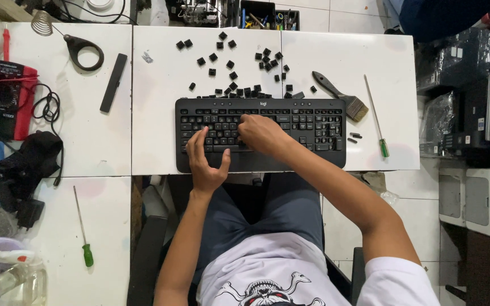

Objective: Installing individual keycaps onto a computer keyboard frame at a repair bench.

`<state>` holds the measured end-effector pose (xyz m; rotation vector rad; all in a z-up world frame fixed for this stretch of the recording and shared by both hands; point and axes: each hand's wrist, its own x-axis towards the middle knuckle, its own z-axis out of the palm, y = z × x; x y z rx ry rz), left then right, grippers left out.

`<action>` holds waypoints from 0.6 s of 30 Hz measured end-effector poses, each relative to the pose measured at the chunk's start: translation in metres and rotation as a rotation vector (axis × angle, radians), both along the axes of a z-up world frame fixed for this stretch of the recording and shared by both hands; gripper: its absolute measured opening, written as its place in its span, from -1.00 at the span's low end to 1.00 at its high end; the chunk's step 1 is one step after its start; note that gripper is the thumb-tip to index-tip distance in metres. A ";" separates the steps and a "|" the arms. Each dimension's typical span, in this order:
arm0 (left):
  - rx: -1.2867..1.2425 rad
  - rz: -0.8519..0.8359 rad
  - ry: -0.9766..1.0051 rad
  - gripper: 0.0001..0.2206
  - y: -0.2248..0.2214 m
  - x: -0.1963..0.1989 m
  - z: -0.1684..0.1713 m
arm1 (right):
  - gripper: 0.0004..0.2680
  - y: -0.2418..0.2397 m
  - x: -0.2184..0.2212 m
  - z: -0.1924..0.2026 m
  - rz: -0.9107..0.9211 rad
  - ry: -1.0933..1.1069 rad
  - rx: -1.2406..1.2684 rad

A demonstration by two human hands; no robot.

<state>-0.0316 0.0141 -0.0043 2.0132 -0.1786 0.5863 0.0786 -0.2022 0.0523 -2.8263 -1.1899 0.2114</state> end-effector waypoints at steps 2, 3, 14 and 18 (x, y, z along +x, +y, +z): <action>-0.002 -0.005 0.006 -0.25 0.000 0.001 0.000 | -0.89 -0.002 0.003 -0.007 -0.001 0.015 0.019; -0.006 -0.006 0.016 -0.24 0.000 0.000 0.000 | -0.86 -0.003 0.004 -0.010 0.002 0.034 0.037; 0.026 -0.013 0.007 -0.27 0.001 -0.002 0.006 | -0.83 -0.017 0.000 -0.012 0.000 0.158 0.249; 0.024 -0.023 0.020 -0.28 0.001 -0.002 0.008 | -0.83 -0.027 -0.003 -0.007 -0.022 0.210 0.365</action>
